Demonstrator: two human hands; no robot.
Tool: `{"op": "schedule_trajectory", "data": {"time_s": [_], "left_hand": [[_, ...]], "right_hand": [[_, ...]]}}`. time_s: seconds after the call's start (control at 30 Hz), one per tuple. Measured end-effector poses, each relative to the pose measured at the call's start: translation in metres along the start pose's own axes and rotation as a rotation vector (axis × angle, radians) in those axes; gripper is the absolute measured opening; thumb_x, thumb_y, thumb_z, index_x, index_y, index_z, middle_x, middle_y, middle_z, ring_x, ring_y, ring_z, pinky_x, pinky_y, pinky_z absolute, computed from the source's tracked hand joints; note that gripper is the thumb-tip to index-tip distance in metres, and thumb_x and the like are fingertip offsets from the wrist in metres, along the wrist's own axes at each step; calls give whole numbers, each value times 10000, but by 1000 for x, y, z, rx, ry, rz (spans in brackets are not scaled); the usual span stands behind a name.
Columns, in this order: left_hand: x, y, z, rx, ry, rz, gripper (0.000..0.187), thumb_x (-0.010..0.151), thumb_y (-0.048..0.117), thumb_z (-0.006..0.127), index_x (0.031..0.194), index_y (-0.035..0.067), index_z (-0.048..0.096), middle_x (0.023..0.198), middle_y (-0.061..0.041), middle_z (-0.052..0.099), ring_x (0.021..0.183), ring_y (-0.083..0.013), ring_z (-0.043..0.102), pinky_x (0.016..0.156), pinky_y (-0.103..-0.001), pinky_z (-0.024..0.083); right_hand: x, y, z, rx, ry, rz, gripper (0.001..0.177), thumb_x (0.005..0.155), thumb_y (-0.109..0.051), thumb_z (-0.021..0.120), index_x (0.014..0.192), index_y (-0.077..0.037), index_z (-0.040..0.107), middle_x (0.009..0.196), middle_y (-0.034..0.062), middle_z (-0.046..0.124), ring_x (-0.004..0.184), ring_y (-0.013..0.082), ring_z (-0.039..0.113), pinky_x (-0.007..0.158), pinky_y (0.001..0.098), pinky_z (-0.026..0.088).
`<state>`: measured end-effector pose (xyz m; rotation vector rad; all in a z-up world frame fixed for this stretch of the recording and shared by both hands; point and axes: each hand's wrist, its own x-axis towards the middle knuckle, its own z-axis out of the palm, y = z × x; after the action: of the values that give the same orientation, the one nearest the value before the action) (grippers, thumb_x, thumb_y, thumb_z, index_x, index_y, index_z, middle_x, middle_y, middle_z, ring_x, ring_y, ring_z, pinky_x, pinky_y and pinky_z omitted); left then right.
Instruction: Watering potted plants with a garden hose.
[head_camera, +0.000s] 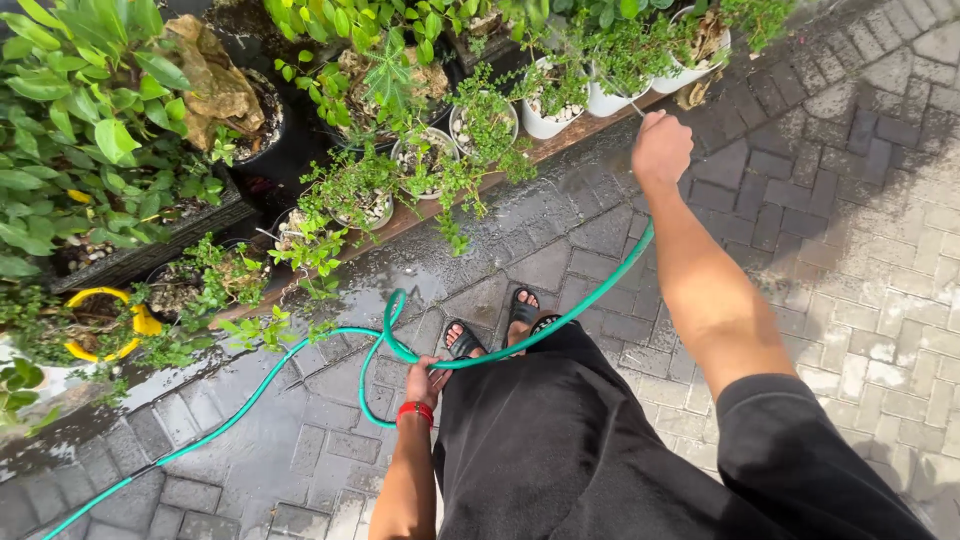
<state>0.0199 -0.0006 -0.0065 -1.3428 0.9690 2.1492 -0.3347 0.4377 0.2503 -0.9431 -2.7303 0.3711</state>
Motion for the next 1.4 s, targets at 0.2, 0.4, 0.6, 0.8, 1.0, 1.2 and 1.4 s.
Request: {"op": "schedule_trajectory", "data": {"time_s": [0.2,0.4,0.6,0.8,1.0,1.2,1.4], "left_hand": [[-24,4,13,61,96,19,225,846,169,671,1024,56,592,1061,-108,654,967,-289,681,891,-477,598],[-31,-6,25,161,150,8,243,855,205,683,1037,51,635,1048,-73,680,943,-236,692,860,-404,574],[-31,-29,26,127,157,26,249,842,179,761,1045,93,647,1026,-51,701,925,-183,673,822,-314,490],[-28,-29,31,18,111,53,297,826,124,793,1060,102,611,1053,-21,724,1006,-163,662,908,-297,464],[-28,-7,40,-37,67,123,343,818,142,809,1108,154,626,1064,19,692,988,-135,636,909,-297,443],[-40,30,51,-153,111,215,323,827,109,787,1075,227,616,1020,53,675,942,-120,641,872,-340,441],[-63,74,67,-171,67,363,274,845,73,800,925,202,572,922,53,643,875,-101,607,758,-332,473]], "right_hand": [[9,-3,31,21,-60,-117,503,1042,-349,456,876,22,751,916,317,700,853,511,693,735,579,568],[33,-6,55,33,-85,-166,487,1035,-341,468,869,9,762,894,302,712,850,496,702,749,567,575],[68,-24,58,50,-178,-192,509,1052,-346,446,870,11,759,902,293,711,861,490,698,766,567,566],[86,-35,57,40,-211,-262,514,1063,-342,431,894,13,760,893,286,715,864,483,698,780,558,560],[93,-42,54,9,-187,-249,509,1058,-343,441,890,12,765,891,279,719,862,468,705,791,546,564],[87,-46,51,-48,-133,-221,510,1059,-341,444,879,10,767,907,282,713,870,471,702,782,548,568],[73,-61,45,-82,-78,-213,497,1057,-339,459,882,8,769,918,276,713,874,477,700,773,556,564]]}}
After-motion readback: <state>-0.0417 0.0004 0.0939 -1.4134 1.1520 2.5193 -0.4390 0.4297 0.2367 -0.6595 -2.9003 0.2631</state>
